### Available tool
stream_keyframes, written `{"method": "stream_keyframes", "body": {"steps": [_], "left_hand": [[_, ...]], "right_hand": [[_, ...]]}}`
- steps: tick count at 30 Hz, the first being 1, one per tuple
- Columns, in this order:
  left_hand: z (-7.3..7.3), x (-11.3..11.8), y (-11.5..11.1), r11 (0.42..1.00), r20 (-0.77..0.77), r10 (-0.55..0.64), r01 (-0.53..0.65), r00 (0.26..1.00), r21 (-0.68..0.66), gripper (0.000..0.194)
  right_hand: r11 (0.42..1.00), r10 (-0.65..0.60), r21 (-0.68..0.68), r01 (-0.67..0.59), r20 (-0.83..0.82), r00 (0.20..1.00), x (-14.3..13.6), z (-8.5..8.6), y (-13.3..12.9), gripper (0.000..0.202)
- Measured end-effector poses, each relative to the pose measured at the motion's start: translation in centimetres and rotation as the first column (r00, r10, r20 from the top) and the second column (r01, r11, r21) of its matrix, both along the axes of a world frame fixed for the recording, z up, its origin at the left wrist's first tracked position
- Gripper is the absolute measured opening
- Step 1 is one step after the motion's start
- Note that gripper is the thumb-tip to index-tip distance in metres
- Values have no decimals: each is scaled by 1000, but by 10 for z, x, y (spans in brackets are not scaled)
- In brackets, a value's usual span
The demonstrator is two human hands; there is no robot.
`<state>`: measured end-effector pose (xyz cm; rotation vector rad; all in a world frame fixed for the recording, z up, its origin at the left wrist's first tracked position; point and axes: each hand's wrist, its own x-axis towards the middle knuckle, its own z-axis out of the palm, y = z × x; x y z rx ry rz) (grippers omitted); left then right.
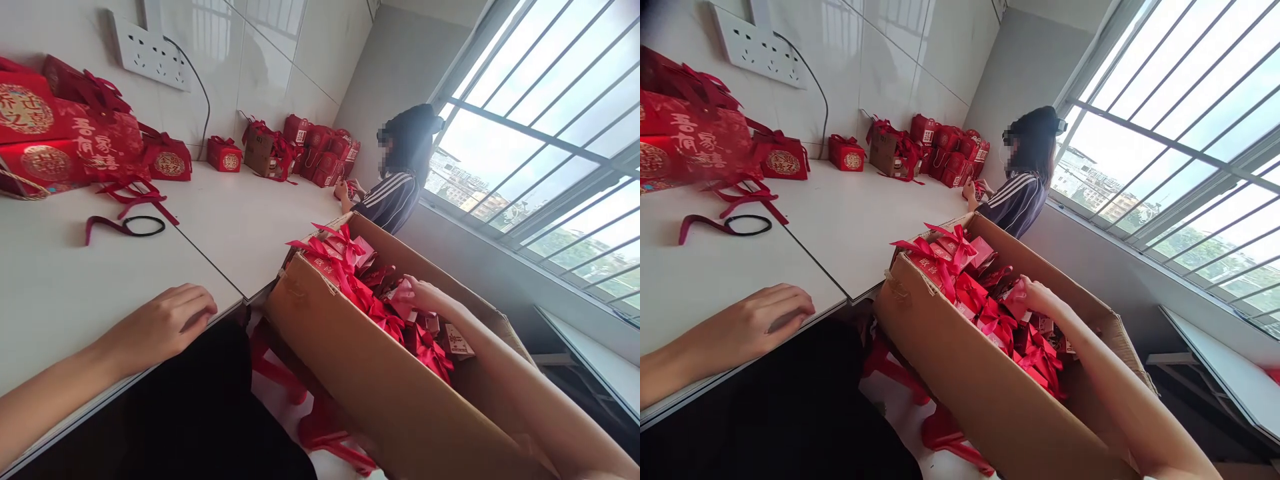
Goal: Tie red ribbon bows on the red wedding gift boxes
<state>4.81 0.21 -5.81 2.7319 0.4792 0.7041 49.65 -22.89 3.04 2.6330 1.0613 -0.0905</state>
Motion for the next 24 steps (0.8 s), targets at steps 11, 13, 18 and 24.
{"method": "stream_keyframes", "body": {"steps": [11,13,18,24], "left_hand": [[1,0,-3,1000,22,5,-5,1000,-2,22],[3,1,-4,1000,18,10,-10,1000,-17,23],[7,1,-6,999,-8,17,-17,1000,-49,24],[7,1,-7,999,4,21,-21,1000,-42,24]], "right_hand": [[980,198,44,-194,-130,972,14,-22,25,60],[983,185,43,-181,-126,975,14,-26,23,62],[991,122,63,-118,-59,991,11,-31,32,43],[1000,13,-2,-13,-36,999,8,2,15,38]]}}
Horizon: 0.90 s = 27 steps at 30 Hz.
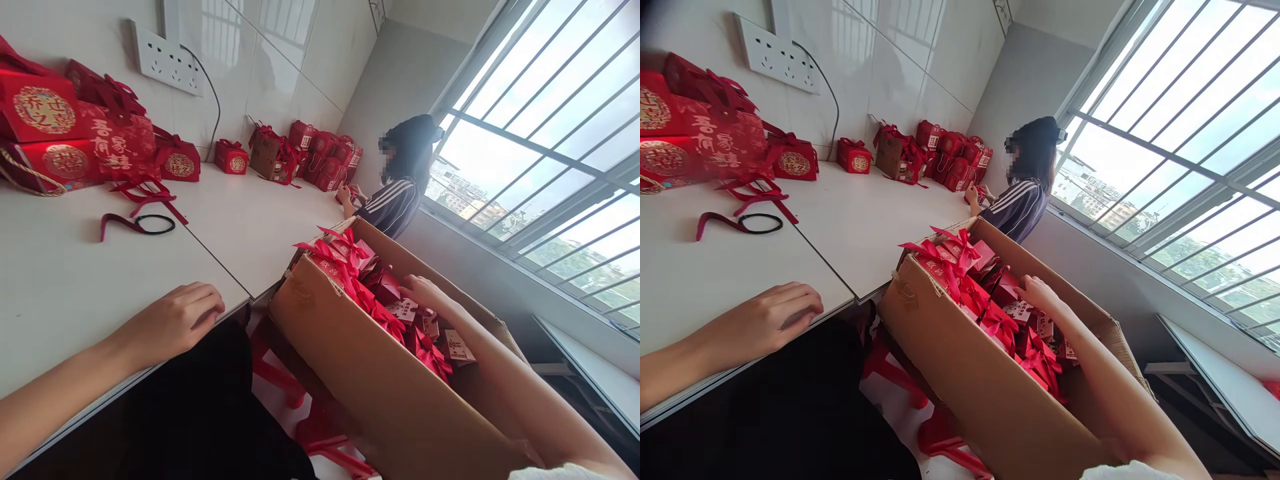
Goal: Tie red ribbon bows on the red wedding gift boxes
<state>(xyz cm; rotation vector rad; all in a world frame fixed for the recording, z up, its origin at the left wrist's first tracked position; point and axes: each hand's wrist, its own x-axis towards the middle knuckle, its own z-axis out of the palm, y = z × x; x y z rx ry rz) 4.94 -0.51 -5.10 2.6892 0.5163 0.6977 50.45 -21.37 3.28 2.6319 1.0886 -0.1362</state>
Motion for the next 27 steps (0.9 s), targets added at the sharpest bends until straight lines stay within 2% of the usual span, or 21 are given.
{"method": "stream_keyframes", "body": {"steps": [3,7,12,17,19,22,25,27], "left_hand": [[0,0,2,1000,-3,-14,14,1000,-1,23],[-1,-1,5,1000,-47,-30,29,998,-1,21],[-1,-1,5,999,-49,-31,31,998,8,21],[-1,0,4,1000,-15,-20,20,1000,16,23],[-2,-1,4,1000,-14,-20,20,1000,15,23],[-3,-1,5,1000,-12,-21,21,1000,17,22],[-2,-1,5,999,-16,-27,28,999,17,22],[-1,0,3,1000,-4,-12,12,1000,9,23]], "right_hand": [[985,-150,-93,144,-51,987,-4,1,-18,28],[968,-241,-101,232,-91,966,-4,-14,-28,24],[955,-297,-22,296,-67,952,10,-19,-16,26],[957,-280,56,284,-61,958,13,-22,-1,27],[957,-276,69,281,-75,958,10,-20,1,27],[950,-297,67,306,-111,948,8,-6,-7,29],[933,-355,10,360,-146,923,6,7,-24,48],[928,-373,-51,370,-170,912,1,7,-36,49]]}}
